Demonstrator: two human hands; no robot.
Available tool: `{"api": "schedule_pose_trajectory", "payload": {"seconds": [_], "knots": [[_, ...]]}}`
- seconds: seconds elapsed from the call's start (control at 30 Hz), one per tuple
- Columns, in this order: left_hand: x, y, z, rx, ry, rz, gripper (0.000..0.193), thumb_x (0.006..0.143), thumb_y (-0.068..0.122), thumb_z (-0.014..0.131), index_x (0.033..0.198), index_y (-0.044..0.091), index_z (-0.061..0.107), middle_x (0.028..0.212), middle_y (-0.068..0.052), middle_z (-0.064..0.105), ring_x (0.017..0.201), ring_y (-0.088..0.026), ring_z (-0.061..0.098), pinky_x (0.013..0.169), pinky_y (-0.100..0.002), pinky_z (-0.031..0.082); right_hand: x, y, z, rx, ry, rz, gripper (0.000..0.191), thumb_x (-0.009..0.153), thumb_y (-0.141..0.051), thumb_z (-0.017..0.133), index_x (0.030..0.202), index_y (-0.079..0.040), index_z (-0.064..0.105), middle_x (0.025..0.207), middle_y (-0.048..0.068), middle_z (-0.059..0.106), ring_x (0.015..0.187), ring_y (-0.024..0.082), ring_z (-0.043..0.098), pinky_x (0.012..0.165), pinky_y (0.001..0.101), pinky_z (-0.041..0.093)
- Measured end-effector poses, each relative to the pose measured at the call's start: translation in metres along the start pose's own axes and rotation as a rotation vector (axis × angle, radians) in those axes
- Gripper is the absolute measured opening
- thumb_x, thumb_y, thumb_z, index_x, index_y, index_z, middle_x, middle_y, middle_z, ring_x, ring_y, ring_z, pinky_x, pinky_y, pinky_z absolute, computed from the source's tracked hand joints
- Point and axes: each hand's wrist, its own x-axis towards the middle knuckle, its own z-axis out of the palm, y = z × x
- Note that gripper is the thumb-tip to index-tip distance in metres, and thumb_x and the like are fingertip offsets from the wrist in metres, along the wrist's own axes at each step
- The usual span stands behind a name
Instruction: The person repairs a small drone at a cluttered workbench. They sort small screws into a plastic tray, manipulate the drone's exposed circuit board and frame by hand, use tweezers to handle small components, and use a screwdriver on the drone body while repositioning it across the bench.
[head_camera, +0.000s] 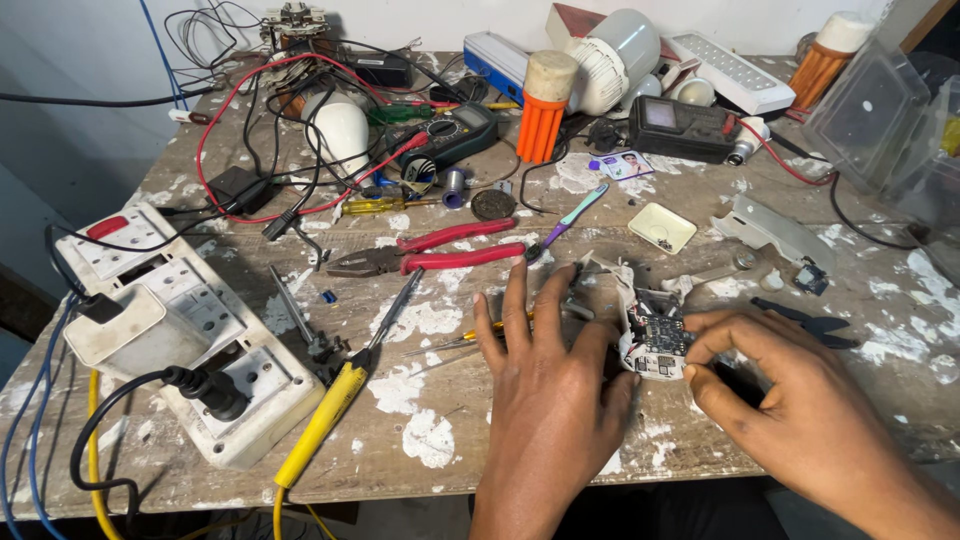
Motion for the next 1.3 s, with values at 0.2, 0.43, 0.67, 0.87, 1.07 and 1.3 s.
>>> {"api": "schedule_pose_trajectory", "payload": {"seconds": [0.2,0.43,0.67,0.87,1.07,1.3], "knots": [[0.0,0.0,0.002,-0.009,-0.002,-0.006,0.036,0.067,0.02,0.085,0.097,0.005,0.074,0.143,-0.027,0.046,0.144,-0.054,0.025,0.113,-0.075,0.007,-0.004,0.017,-0.005,-0.011,0.044,-0.189,0.016,0.083,-0.017,0.074,0.098,-0.012,0.071,0.133,-0.001,0.069,0.105,0.016,0.069,0.046,0.0287,0.057],[-0.001,0.0,0.004,-0.008,-0.005,0.004,0.039,0.064,0.024,0.088,0.097,0.008,0.076,0.142,-0.026,0.047,0.144,-0.054,0.027,0.113,-0.075,0.008,-0.016,0.024,-0.006,-0.338,0.248,-0.599,0.02,0.074,-0.019,0.077,0.093,-0.014,0.071,0.13,0.005,0.064,0.125,0.028,0.06,0.119,0.0549,0.036],[-0.001,-0.004,0.01,-0.016,0.003,0.004,0.038,0.064,0.025,0.089,0.097,0.01,0.077,0.142,-0.025,0.048,0.143,-0.052,0.028,0.114,-0.074,0.01,-0.013,0.025,-0.004,-0.526,0.242,-0.721,0.026,0.069,-0.026,0.078,0.094,-0.02,0.076,0.137,0.006,0.059,0.137,0.029,0.049,0.124,0.0592,0.031],[-0.005,-0.005,0.005,-0.041,0.001,-0.003,0.032,0.064,0.024,0.088,0.091,0.01,0.077,0.14,-0.025,0.05,0.144,-0.052,0.029,0.115,-0.073,0.009,-0.012,0.012,-0.006,-0.707,0.213,-0.785,0.025,0.069,-0.03,0.073,0.092,-0.021,0.076,0.138,0.007,0.059,0.14,0.032,0.045,0.125,0.0618,0.026],[-0.007,-0.006,0.001,-0.037,0.002,0.004,0.026,0.068,0.022,0.086,0.09,0.01,0.077,0.141,-0.024,0.05,0.144,-0.052,0.029,0.116,-0.072,0.009,-0.015,0.002,0.003,-0.859,0.197,-0.663,0.023,0.07,-0.03,0.077,0.089,-0.016,0.077,0.135,0.007,0.061,0.138,0.031,0.049,0.125,0.0593,0.03],[0.0,-0.007,-0.009,-0.058,0.005,-0.01,0.027,0.067,0.025,0.088,0.087,0.01,0.077,0.143,-0.029,0.047,0.144,-0.054,0.027,0.114,-0.074,0.01,-0.019,0.002,0.014,-0.681,0.38,-0.648,0.021,0.075,-0.021,0.079,0.095,-0.013,0.077,0.127,0.007,0.066,0.13,0.031,0.056,0.12,0.0567,0.04]]}}
